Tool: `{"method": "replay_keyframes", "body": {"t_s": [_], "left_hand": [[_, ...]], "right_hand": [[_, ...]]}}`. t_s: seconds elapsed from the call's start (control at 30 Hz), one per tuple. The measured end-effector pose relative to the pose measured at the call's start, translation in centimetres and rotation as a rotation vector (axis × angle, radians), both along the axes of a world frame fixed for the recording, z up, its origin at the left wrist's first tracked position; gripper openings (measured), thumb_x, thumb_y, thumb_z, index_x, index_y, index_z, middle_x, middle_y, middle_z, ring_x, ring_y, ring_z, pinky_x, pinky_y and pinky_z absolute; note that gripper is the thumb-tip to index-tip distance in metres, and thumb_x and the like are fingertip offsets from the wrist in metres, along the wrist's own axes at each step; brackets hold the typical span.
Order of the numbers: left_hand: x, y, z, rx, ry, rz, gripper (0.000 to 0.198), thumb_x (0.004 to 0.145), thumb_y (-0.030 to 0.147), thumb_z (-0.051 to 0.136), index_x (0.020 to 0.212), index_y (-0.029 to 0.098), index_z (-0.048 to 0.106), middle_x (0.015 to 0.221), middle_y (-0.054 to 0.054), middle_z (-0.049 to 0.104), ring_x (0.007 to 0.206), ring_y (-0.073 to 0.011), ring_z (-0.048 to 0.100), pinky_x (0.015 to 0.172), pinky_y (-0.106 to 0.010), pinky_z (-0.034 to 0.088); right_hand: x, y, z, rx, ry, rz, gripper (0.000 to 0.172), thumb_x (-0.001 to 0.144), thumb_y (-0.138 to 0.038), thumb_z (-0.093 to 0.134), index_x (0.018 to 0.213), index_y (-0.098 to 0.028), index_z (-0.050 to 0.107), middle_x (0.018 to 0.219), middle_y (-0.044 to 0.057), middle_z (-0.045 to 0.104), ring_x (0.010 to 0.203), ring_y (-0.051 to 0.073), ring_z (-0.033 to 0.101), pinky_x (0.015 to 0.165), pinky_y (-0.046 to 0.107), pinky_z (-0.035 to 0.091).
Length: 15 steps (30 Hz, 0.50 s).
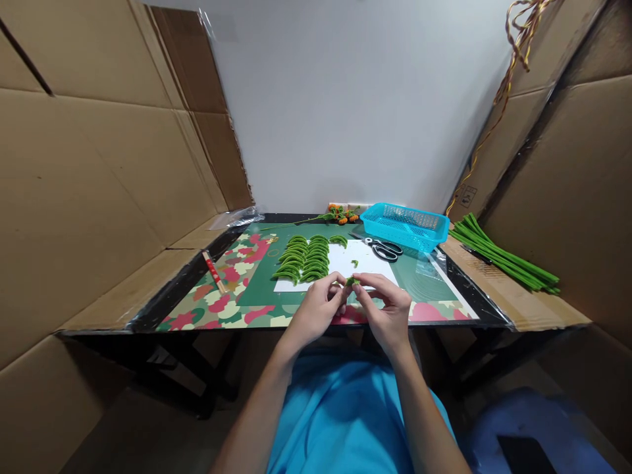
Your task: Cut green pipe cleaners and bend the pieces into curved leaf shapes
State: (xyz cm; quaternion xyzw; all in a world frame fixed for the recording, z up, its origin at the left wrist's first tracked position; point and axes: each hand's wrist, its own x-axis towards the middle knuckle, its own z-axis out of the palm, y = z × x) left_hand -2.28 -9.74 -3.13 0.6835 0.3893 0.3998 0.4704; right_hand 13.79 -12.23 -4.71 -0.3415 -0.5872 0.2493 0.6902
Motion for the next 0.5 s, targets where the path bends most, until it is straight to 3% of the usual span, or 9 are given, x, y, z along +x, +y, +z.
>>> {"method": "replay_keyframes", "body": {"t_s": [0.37, 0.5], "left_hand": [[0.07, -0.35, 0.38, 0.081, 0.051, -0.001, 0.037, 0.102, 0.057, 0.056, 0.097, 0.02, 0.059, 0.065, 0.005, 0.056, 0.059, -0.0129, 0.049, 0.057, -0.024, 0.038], [0.02, -0.36, 0.63, 0.114, 0.112, 0.016, 0.04, 0.102, 0.056, 0.058, 0.085, 0.019, 0.057, 0.066, 0.004, 0.057, 0.06, -0.0128, 0.05, 0.059, -0.024, 0.039]], "right_hand": [[0.25, -0.25, -0.03, 0.093, -0.028, 0.027, 0.02, 0.094, -0.021, 0.073, 0.111, -0.027, 0.083, 0.109, 0.008, 0.08, 0.099, 0.023, 0.076, 0.07, 0.03, 0.065], [0.01, 0.12, -0.24, 0.085, -0.006, -0.045, 0.014, 0.095, -0.024, 0.073, 0.106, -0.023, 0.081, 0.102, 0.007, 0.079, 0.091, 0.02, 0.076, 0.067, 0.028, 0.062]]}}
